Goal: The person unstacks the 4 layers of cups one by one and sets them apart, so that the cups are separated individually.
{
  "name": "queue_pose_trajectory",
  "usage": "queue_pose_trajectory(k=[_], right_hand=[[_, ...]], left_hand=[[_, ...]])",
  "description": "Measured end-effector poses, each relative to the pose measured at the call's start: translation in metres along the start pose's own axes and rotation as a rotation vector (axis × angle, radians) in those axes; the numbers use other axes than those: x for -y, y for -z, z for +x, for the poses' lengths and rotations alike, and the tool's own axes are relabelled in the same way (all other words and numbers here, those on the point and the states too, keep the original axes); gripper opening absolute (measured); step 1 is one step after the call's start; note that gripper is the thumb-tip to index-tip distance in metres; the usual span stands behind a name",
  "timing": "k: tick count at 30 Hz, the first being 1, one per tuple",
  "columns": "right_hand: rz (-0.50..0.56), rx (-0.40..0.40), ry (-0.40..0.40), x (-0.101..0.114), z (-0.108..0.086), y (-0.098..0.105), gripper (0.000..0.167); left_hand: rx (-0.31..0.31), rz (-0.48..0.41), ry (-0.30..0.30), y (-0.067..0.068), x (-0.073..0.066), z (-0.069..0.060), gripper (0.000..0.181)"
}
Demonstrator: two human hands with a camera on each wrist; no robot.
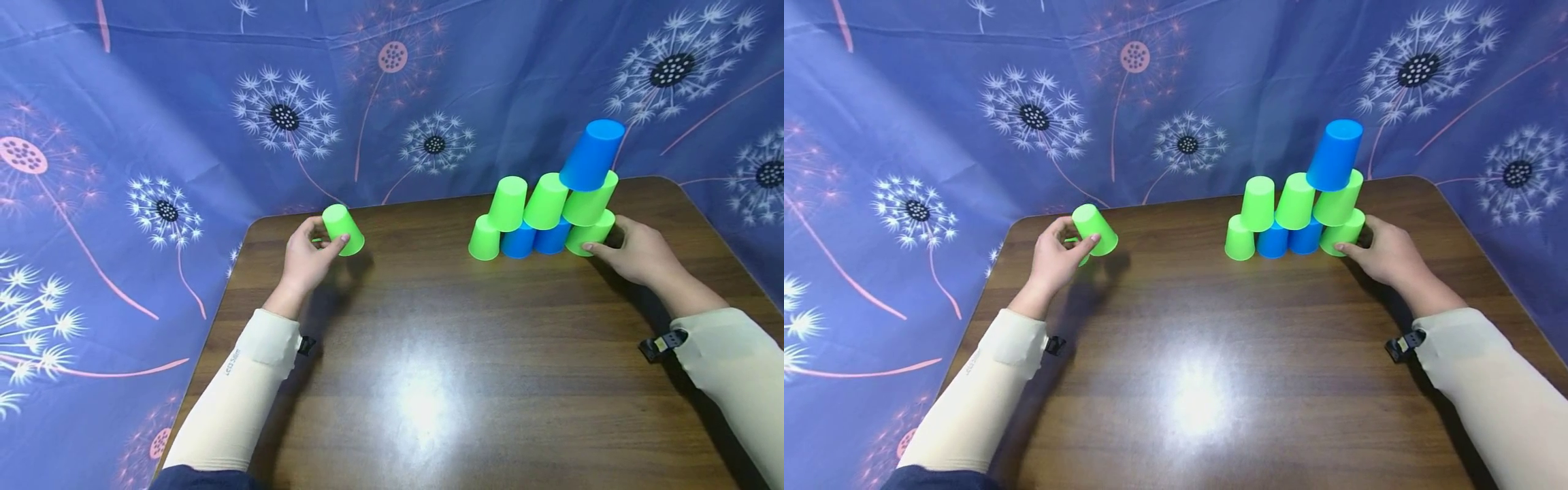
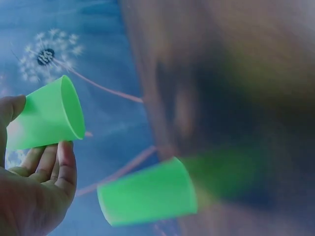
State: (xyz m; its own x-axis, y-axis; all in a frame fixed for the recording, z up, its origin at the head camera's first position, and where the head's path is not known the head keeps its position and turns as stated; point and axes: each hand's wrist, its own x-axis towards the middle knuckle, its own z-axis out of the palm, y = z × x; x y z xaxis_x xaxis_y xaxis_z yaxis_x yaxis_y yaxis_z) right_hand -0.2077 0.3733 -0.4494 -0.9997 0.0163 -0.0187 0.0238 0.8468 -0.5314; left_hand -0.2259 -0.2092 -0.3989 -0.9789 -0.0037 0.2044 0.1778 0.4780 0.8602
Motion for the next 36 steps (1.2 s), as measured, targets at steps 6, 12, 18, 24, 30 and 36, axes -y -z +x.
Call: queue_pose_trajectory(k=[6,12,18,24,30,36], right_hand=[[0.003,0.014,-0.014,-0.001,-0.001,0.001,0.083],[-0.003,0.009,-0.011,-0.001,-0.001,0.001,0.082],[-0.001,0.013,-0.012,-0.002,-0.002,0.001,0.082],[0.001,0.016,-0.014,-0.001,-0.002,0.001,0.083],[0.007,0.019,-0.013,0.001,-0.002,0.001,0.085],[0.006,0.016,-0.012,0.001,0.000,0.001,0.084]], left_hand=[[0.009,0.084,0.070,0.023,0.031,-0.018,0.051],[0.029,0.162,0.134,0.042,0.055,-0.030,0.052],[0.023,0.227,0.173,0.056,0.073,-0.038,0.050],[0.008,0.293,0.198,0.069,0.084,-0.040,0.054],[0.008,0.302,0.226,0.078,0.086,-0.042,0.056],[0.024,0.309,0.246,0.081,0.083,-0.044,0.058]])
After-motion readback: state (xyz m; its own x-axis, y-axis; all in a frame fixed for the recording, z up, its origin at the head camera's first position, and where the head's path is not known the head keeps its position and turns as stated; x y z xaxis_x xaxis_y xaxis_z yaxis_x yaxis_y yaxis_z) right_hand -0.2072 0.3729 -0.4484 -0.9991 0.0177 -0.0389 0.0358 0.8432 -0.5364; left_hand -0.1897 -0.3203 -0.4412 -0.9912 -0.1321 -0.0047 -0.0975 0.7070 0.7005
